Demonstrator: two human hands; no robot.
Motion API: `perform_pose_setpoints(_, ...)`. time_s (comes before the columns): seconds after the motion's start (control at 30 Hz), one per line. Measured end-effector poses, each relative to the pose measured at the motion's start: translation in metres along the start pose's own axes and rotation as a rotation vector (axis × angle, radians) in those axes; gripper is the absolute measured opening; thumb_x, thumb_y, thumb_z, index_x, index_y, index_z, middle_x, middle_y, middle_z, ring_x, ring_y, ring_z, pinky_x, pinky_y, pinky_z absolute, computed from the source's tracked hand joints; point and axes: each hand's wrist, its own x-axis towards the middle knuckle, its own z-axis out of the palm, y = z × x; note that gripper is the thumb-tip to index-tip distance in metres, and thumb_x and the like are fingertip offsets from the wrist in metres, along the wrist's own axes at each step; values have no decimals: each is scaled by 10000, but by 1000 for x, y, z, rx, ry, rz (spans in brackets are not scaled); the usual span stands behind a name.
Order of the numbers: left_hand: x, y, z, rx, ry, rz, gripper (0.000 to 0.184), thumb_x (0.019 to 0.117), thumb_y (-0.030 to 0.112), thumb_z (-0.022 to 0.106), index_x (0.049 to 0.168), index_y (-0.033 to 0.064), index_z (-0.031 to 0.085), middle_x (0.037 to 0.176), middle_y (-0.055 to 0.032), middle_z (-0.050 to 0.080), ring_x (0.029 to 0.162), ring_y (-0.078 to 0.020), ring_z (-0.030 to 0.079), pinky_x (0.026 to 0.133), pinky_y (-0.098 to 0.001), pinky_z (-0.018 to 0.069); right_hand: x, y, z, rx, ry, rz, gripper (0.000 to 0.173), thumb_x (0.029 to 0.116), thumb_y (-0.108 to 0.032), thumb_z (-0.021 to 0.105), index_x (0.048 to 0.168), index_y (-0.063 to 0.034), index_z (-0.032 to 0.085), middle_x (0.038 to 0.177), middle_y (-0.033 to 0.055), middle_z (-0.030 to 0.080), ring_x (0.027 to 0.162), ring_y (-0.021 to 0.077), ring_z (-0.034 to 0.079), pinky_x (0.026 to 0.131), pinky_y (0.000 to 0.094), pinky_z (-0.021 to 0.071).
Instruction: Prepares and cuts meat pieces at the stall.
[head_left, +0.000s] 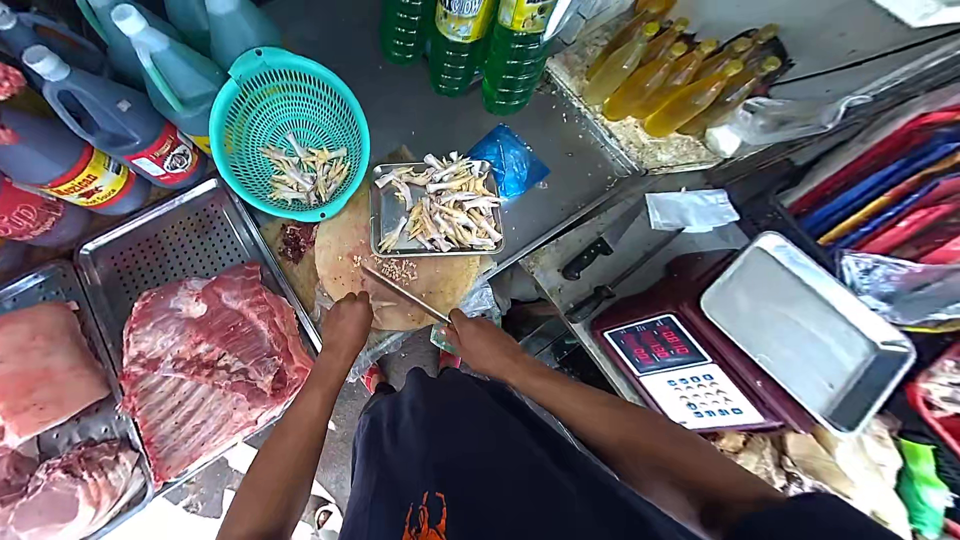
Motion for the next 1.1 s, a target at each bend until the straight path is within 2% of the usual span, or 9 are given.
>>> perform_pose_setpoints(0.1, -15, 2, -1, 53, -93, -11, 331, 1058, 256, 509, 1216, 1, 648, 1142, -242, 693, 1091, -433, 685, 906, -598, 551, -14, -7, 1, 56, 52, -20, 457, 1106, -460, 345, 1235, -65, 535, 920, 149, 667, 901, 346, 699, 798, 534, 570)
perform_pose_setpoints(0.2, -26, 11, -3, 131, -157, -35, 320, 1052, 238, 500, 1217, -1, 636, 1131, -246, 699, 1079, -444, 689, 870, -613, 559, -10, -2, 24, 24, -6, 24, 476, 1110, -436, 342, 1290, -35, 526, 1032, 209, 686, 1011, 403, 702, 851, 583, 570)
perform_pose_setpoints(0.43, -36, 37, -5, 149, -267, -162, 350, 1021, 294, 480, 1033, 17, 694, 1089, -210, 722, 1061, -406, 702, 813, -608, 559, -21, -11, 14, 108, 33, -10, 450, 1107, -445, 350, 1245, -56, 529, 959, 151, 678, 941, 341, 703, 829, 536, 572)
perform_pose_setpoints(0.63, -30, 45, -11, -40, -290, -301, 439, 1044, 396, 504, 1126, 1, 678, 1203, -233, 681, 1163, -400, 664, 920, -618, 542, -20, -9, 15, 111, -47, -3, 453, 1113, -424, 355, 1265, -35, 531, 1018, 189, 676, 1000, 374, 694, 867, 563, 560)
perform_pose_setpoints(0.73, -29, 43, -5, -91, -257, -345, 432, 1023, 405, 518, 1072, 11, 688, 1163, -219, 695, 1137, -383, 679, 899, -603, 553, -30, -13, 12, 130, 9, -45, 440, 1110, -428, 354, 1244, -47, 528, 957, 157, 666, 932, 347, 696, 826, 534, 568)
perform_pose_setpoints(0.83, -31, 35, -4, -235, -197, -370, 445, 1058, 381, 476, 1087, -13, 680, 1150, -234, 691, 1141, -383, 674, 947, -595, 540, -19, -3, 37, 99, -56, -5, 463, 1111, -415, 356, 1288, -22, 526, 1053, 216, 687, 1026, 403, 701, 869, 582, 566)
perform_pose_setpoints(0.9, -32, 24, 2, -425, -41, -392, 467, 1096, 345, 406, 1054, -33, 677, 1031, -212, 710, 1017, -352, 707, 906, -564, 553, -13, -1, 33, 106, -61, -18, 453, 1111, -407, 370, 1267, -18, 541, 1053, 215, 682, 1029, 397, 694, 881, 577, 559)
perform_pose_setpoints(1.0, -34, 14, 34, -657, 13, -432, 525, 1133, 367, 289, 1063, -6, 652, 814, -85, 750, 657, -209, 725, 654, -427, 618, -17, -8, 14, 152, -42, -63, 427, 1110, -396, 388, 1228, -20, 553, 997, 190, 667, 974, 369, 688, 860, 557, 559)
perform_pose_setpoints(1.1, -33, 25, 49, -734, -73, -451, 563, 1140, 362, 222, 1034, 3, 642, 762, -78, 742, 595, -195, 714, 594, -398, 613, -29, -22, -16, 175, 49, -113, 405, 1110, -420, 381, 1195, -56, 535, 885, 132, 639, 860, 319, 683, 783, 514, 565)
